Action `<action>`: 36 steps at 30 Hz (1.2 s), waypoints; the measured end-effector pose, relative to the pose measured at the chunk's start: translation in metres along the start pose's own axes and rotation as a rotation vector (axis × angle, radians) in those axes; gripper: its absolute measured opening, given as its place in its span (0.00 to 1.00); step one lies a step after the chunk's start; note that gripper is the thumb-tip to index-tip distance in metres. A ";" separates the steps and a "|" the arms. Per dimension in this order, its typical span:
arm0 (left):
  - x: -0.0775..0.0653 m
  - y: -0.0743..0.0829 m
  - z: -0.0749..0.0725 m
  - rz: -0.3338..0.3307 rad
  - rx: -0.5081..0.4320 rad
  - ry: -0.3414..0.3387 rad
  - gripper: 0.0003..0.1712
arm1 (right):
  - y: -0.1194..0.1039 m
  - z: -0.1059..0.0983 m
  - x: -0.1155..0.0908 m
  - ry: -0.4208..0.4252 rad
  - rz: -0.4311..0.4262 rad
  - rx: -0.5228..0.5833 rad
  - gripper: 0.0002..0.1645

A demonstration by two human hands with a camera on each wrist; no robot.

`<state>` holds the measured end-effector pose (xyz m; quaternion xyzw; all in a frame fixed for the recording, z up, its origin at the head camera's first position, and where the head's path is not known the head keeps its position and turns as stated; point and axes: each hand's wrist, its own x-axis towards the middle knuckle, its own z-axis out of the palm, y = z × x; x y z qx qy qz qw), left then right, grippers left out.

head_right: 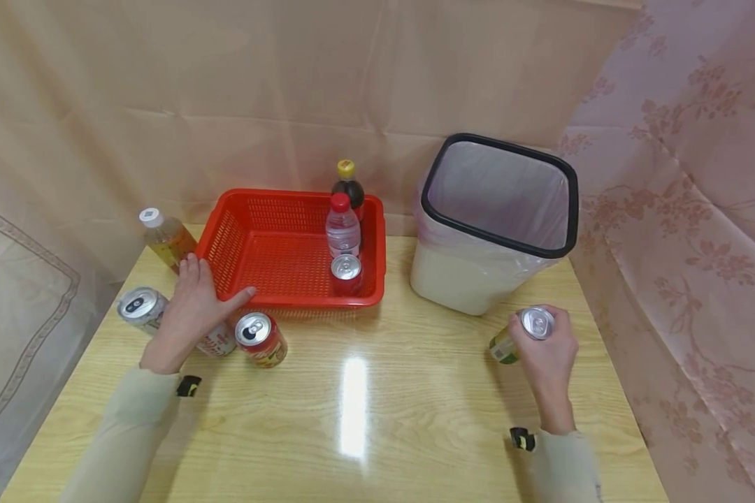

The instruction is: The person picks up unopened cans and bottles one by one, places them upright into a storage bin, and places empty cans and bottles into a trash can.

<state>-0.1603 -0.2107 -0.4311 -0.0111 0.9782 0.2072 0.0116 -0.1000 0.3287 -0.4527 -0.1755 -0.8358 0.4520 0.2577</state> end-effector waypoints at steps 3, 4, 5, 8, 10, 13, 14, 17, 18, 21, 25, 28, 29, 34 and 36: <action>0.000 -0.001 0.000 0.014 0.010 0.014 0.71 | -0.007 0.004 -0.007 -0.034 -0.044 0.004 0.20; 0.000 -0.001 0.001 0.020 0.012 0.019 0.71 | -0.010 0.005 -0.009 -0.045 -0.053 0.005 0.21; 0.000 -0.001 0.001 0.024 0.014 0.024 0.71 | -0.012 0.007 -0.011 -0.055 -0.060 0.007 0.20; 0.001 -0.001 0.001 0.031 0.016 0.032 0.71 | -0.020 0.010 -0.016 -0.085 -0.084 0.023 0.20; 0.001 -0.001 0.001 0.033 0.015 0.034 0.71 | -0.026 0.013 -0.019 -0.100 -0.102 0.051 0.19; 0.001 -0.002 0.001 0.032 0.017 0.033 0.71 | -0.034 0.017 -0.022 -0.125 -0.143 0.104 0.19; 0.001 -0.001 0.001 0.032 0.017 0.032 0.71 | -0.036 0.019 -0.023 -0.131 -0.156 0.116 0.19; 0.001 -0.001 0.001 0.030 0.016 0.027 0.71 | -0.041 0.023 -0.026 -0.154 -0.195 0.152 0.19; 0.001 -0.001 0.001 0.029 0.016 0.026 0.72 | -0.043 0.024 -0.027 -0.160 -0.206 0.161 0.19; 0.001 -0.001 0.001 0.027 0.015 0.025 0.72 | -0.049 0.028 -0.029 -0.181 -0.234 0.182 0.20; 0.001 -0.001 0.001 0.024 0.015 0.023 0.72 | -0.055 0.033 -0.033 -0.206 -0.252 0.211 0.21; 0.002 -0.002 0.001 0.023 0.014 0.021 0.72 | -0.061 0.038 -0.035 -0.224 -0.253 0.233 0.21; 0.002 -0.002 0.001 0.023 0.014 0.022 0.71 | -0.063 0.039 -0.036 -0.232 -0.254 0.241 0.21; 0.001 -0.002 0.001 0.028 0.015 0.024 0.71 | -0.076 0.050 -0.041 -0.274 -0.299 0.283 0.22; 0.001 -0.002 0.001 0.030 0.015 0.024 0.71 | -0.082 0.056 -0.042 -0.285 -0.343 0.294 0.23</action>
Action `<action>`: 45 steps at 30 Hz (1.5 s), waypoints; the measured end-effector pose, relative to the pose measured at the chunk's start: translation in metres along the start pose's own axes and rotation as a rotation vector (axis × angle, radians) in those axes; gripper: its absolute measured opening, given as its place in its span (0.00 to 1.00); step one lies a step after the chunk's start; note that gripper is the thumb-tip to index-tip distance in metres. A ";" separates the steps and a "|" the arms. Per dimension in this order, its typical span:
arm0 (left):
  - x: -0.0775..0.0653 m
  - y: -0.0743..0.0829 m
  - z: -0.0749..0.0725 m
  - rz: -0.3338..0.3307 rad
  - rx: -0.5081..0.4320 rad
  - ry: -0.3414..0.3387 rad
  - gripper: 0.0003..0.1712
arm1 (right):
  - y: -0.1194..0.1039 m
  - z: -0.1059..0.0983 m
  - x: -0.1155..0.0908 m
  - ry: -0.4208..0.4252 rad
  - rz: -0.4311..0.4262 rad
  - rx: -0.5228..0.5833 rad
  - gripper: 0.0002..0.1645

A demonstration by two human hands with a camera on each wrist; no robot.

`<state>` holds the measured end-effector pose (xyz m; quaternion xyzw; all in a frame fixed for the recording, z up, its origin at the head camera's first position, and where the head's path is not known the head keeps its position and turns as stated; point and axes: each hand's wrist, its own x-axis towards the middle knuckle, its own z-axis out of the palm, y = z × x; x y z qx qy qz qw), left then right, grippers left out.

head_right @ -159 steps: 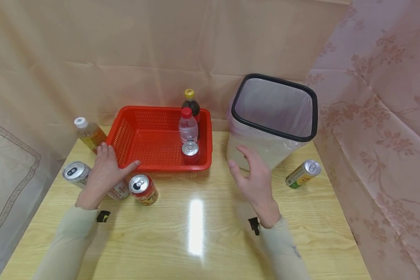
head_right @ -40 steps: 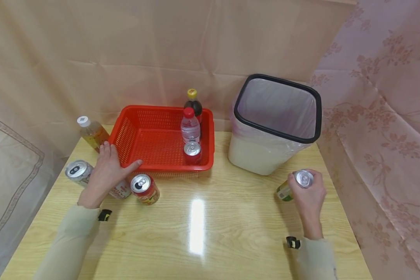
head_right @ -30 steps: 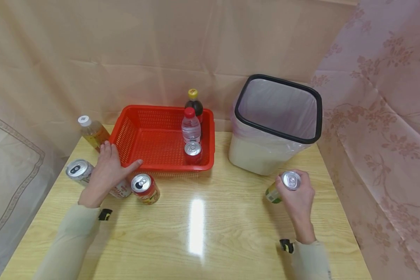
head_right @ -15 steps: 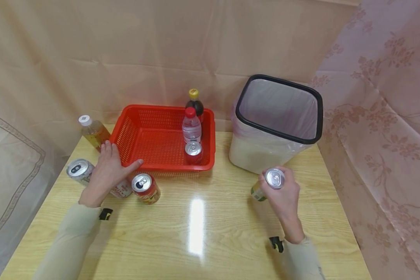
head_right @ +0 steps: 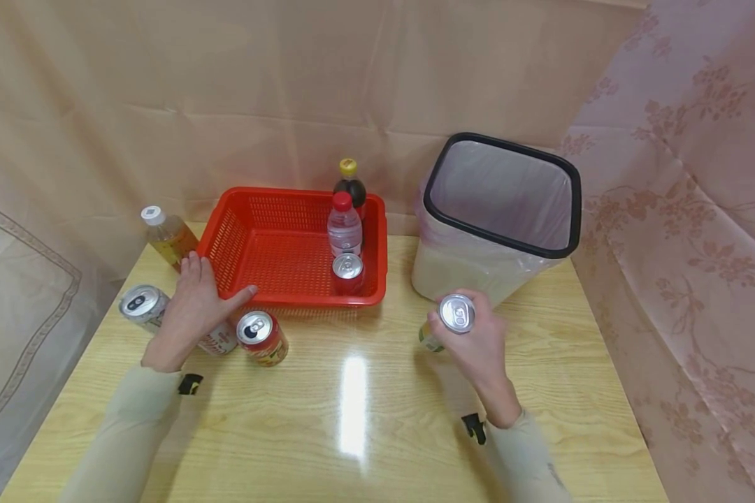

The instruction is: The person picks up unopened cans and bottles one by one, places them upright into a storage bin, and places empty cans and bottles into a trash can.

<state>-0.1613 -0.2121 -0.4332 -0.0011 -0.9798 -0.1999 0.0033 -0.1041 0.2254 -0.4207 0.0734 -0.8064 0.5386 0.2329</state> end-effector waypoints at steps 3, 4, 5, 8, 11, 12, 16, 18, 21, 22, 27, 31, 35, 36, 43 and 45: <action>0.000 0.000 0.000 0.002 -0.002 0.002 0.71 | -0.006 0.012 0.004 -0.024 -0.067 0.011 0.24; 0.000 0.000 0.000 0.002 -0.002 0.002 0.71 | -0.008 0.017 0.006 -0.032 -0.083 0.000 0.23; 0.000 -0.001 0.000 0.002 -0.003 0.002 0.71 | -0.011 0.020 0.008 -0.041 -0.100 -0.018 0.23; 0.000 -0.001 0.000 0.003 -0.004 0.003 0.71 | -0.019 0.032 0.012 -0.074 -0.117 -0.037 0.23; 0.000 -0.001 0.000 0.004 -0.007 0.003 0.71 | -0.028 0.042 0.018 -0.119 -0.116 -0.030 0.23; 0.000 0.000 0.000 0.004 -0.008 0.002 0.72 | -0.031 0.046 0.020 -0.132 -0.116 -0.020 0.22; -0.001 0.000 0.000 -0.005 -0.018 -0.008 0.72 | -0.040 0.058 0.028 -0.161 -0.132 -0.007 0.22; -0.001 0.001 0.000 -0.010 -0.022 -0.013 0.72 | -0.044 0.064 0.032 -0.165 -0.148 -0.013 0.22; -0.001 0.001 0.000 -0.015 -0.026 -0.018 0.72 | -0.050 0.072 0.039 -0.172 -0.167 -0.027 0.23; -0.001 0.001 -0.001 -0.017 -0.025 -0.018 0.72 | -0.052 0.075 0.041 -0.173 -0.172 -0.027 0.23; -0.001 0.001 -0.001 -0.023 -0.019 -0.020 0.72 | -0.060 0.091 0.051 -0.184 -0.188 -0.011 0.23; -0.001 0.001 -0.001 -0.034 -0.024 -0.026 0.73 | -0.065 0.106 0.058 -0.186 -0.224 -0.038 0.24; 0.000 0.001 0.000 -0.038 -0.024 -0.030 0.73 | -0.068 0.121 0.062 -0.219 -0.244 -0.054 0.25; 0.000 0.001 0.000 -0.038 -0.023 -0.029 0.73 | -0.069 0.125 0.063 -0.237 -0.239 -0.047 0.25; 0.001 0.001 -0.001 -0.038 -0.022 -0.025 0.73 | -0.072 0.146 0.071 -0.308 -0.232 -0.036 0.27; 0.000 0.001 -0.001 -0.041 -0.020 -0.023 0.72 | -0.072 0.152 0.073 -0.316 -0.241 -0.037 0.27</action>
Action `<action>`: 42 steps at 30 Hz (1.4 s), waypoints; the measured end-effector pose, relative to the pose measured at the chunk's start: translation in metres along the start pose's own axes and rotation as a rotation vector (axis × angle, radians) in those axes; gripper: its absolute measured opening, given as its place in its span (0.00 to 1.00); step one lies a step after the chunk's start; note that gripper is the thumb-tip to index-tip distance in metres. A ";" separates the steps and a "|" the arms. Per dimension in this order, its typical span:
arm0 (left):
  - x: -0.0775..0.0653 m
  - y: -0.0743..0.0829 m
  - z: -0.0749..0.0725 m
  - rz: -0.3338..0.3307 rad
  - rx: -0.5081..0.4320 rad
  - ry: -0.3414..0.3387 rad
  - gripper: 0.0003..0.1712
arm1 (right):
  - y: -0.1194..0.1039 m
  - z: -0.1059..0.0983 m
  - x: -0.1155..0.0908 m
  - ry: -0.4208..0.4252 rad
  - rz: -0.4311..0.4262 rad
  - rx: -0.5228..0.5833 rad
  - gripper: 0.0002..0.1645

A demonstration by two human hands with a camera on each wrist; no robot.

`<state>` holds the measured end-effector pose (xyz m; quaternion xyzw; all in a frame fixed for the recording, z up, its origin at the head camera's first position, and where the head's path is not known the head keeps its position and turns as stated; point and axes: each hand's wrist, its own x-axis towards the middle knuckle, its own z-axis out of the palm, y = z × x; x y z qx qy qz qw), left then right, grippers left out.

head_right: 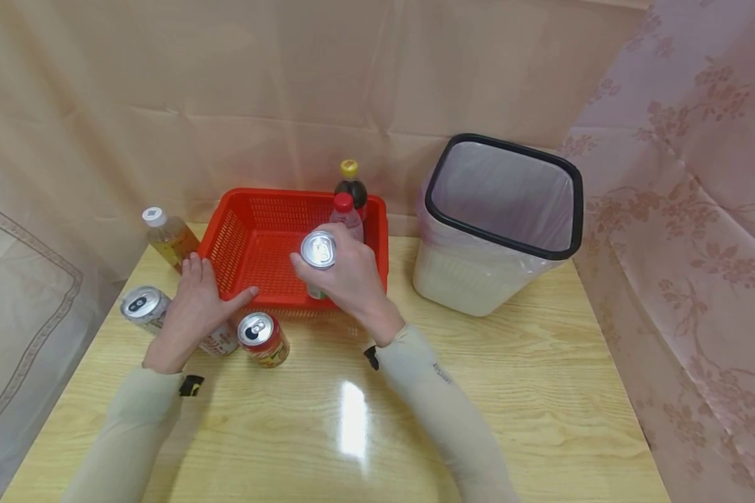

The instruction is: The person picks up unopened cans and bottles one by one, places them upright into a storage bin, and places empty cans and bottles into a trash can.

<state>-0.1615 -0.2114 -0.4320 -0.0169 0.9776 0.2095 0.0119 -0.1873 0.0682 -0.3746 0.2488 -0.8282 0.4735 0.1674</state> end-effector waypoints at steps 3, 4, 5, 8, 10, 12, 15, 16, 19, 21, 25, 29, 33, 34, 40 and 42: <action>0.000 0.001 0.000 -0.002 0.001 0.002 0.72 | 0.002 0.008 0.006 -0.025 0.011 0.003 0.28; 0.000 0.001 0.000 -0.002 0.002 0.003 0.72 | 0.002 0.011 0.007 -0.036 0.014 -0.003 0.28; -0.001 0.001 0.000 -0.002 0.002 0.003 0.72 | 0.003 0.013 0.009 -0.043 0.018 -0.011 0.28; -0.001 0.001 0.000 -0.001 0.006 0.002 0.71 | 0.004 0.021 0.013 -0.064 0.037 -0.037 0.28; -0.001 0.001 0.000 -0.001 0.008 0.002 0.72 | 0.006 0.026 0.015 -0.075 0.042 -0.061 0.29; -0.001 0.001 0.000 -0.002 0.008 0.001 0.72 | 0.007 0.030 0.016 -0.094 0.061 -0.088 0.29; -0.001 0.001 0.001 -0.003 0.006 0.000 0.72 | 0.011 0.037 0.017 -0.127 0.081 -0.129 0.29; -0.001 0.001 0.001 -0.003 0.006 0.001 0.72 | 0.012 0.039 0.017 -0.136 0.087 -0.144 0.29; -0.001 0.001 0.000 -0.001 0.006 0.003 0.72 | 0.018 0.044 0.018 -0.146 0.092 -0.179 0.29; -0.001 0.000 0.000 0.002 0.007 0.004 0.71 | 0.022 0.047 0.018 -0.155 0.090 -0.198 0.28; 0.000 0.000 0.001 0.007 0.008 0.007 0.71 | 0.027 0.051 0.019 -0.184 0.100 -0.211 0.28; 0.000 -0.001 0.001 0.013 0.007 0.009 0.71 | 0.031 0.056 0.018 -0.207 0.097 -0.229 0.28; 0.000 -0.001 0.002 0.012 0.007 0.009 0.71 | 0.038 0.059 0.018 -0.229 0.081 -0.263 0.28; 0.000 -0.001 0.002 0.011 0.008 0.008 0.72 | 0.039 0.060 0.017 -0.236 0.078 -0.274 0.28; 0.000 -0.001 0.001 0.004 0.014 -0.005 0.72 | 0.048 0.064 0.016 -0.266 0.012 -0.370 0.26; -0.001 -0.001 0.001 0.004 0.013 -0.003 0.72 | 0.051 0.065 0.015 -0.268 -0.016 -0.395 0.26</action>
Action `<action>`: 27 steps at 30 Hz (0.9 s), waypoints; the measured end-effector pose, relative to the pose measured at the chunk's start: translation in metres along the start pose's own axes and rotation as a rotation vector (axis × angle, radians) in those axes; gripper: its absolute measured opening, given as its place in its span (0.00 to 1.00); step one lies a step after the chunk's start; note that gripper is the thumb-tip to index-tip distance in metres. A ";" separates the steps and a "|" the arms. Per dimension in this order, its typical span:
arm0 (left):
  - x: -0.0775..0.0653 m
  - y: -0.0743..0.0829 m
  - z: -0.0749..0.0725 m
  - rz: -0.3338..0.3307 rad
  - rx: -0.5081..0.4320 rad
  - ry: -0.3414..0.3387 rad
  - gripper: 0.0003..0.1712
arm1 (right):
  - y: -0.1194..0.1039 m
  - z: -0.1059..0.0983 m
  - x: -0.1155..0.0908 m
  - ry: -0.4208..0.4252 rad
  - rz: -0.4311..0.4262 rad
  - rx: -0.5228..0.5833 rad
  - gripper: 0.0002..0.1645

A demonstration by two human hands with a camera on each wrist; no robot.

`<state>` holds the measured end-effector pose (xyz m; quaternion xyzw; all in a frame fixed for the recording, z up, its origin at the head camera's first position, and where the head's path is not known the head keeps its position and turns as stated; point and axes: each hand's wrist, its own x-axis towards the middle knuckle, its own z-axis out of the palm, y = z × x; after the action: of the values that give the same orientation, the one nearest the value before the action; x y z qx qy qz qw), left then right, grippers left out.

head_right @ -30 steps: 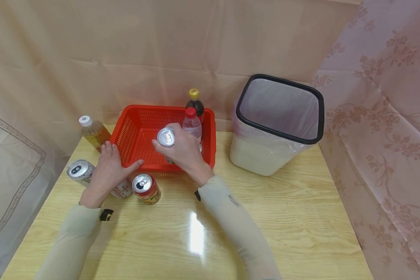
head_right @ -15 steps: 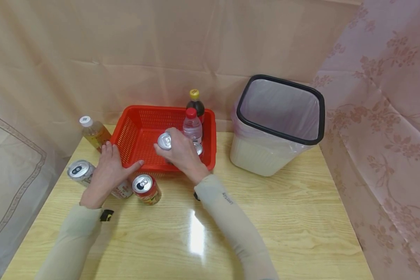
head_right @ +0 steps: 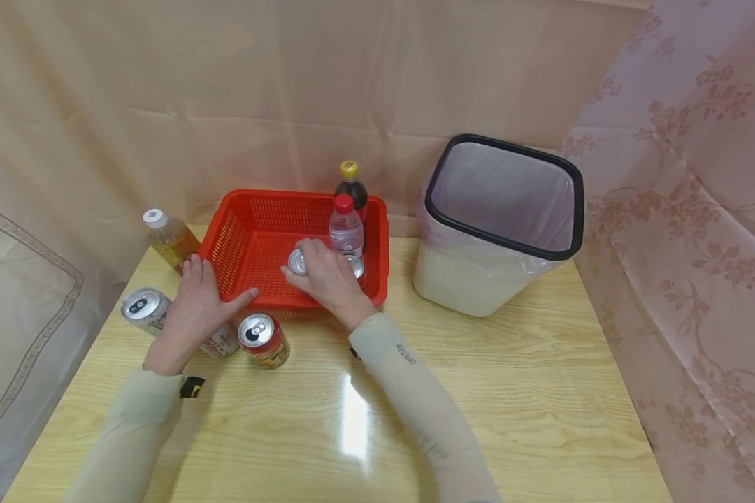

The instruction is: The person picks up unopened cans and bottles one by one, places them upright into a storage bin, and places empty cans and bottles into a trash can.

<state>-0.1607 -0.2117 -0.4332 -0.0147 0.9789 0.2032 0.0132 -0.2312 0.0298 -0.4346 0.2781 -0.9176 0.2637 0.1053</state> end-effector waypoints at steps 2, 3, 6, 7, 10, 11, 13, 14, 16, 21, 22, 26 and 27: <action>0.000 0.000 0.000 0.002 -0.001 0.003 0.72 | 0.001 0.002 0.000 -0.002 -0.013 -0.024 0.26; 0.000 0.000 0.000 0.003 0.000 0.004 0.72 | 0.002 0.002 0.000 -0.003 -0.016 -0.033 0.26; 0.000 0.000 0.000 0.003 0.001 0.007 0.71 | 0.003 0.003 0.001 -0.015 -0.012 -0.066 0.25; 0.001 0.000 0.000 0.003 0.003 0.006 0.72 | 0.003 0.004 0.001 -0.019 -0.011 -0.087 0.25; 0.001 0.001 0.000 0.004 0.007 0.005 0.72 | 0.003 0.004 0.002 -0.036 -0.012 -0.167 0.26; 0.001 0.002 0.000 0.005 0.008 0.005 0.72 | 0.003 0.004 0.002 -0.043 -0.013 -0.198 0.27; 0.001 0.001 0.000 0.004 0.009 0.003 0.71 | 0.004 0.004 0.002 -0.051 -0.017 -0.252 0.28; 0.001 0.002 0.000 0.003 0.009 0.002 0.71 | 0.004 0.004 0.003 -0.055 -0.018 -0.275 0.28; 0.001 0.002 -0.001 0.001 0.007 0.001 0.72 | 0.004 0.004 0.003 -0.057 -0.022 -0.306 0.28; 0.000 0.003 -0.002 0.000 0.006 -0.003 0.72 | 0.003 0.001 0.003 -0.034 -0.047 -0.380 0.29; 0.000 0.003 -0.002 -0.001 0.006 -0.002 0.72 | 0.002 0.001 0.002 -0.029 -0.054 -0.390 0.30; 0.000 0.003 -0.002 -0.004 0.007 -0.002 0.72 | 0.003 -0.001 -0.001 -0.006 -0.082 -0.387 0.33; -0.001 0.003 -0.002 -0.005 0.006 -0.002 0.72 | 0.004 -0.001 -0.002 -0.004 -0.085 -0.373 0.33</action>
<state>-0.1601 -0.2099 -0.4305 -0.0168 0.9795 0.2002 0.0148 -0.2318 0.0337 -0.4358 0.2927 -0.9383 0.0838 0.1643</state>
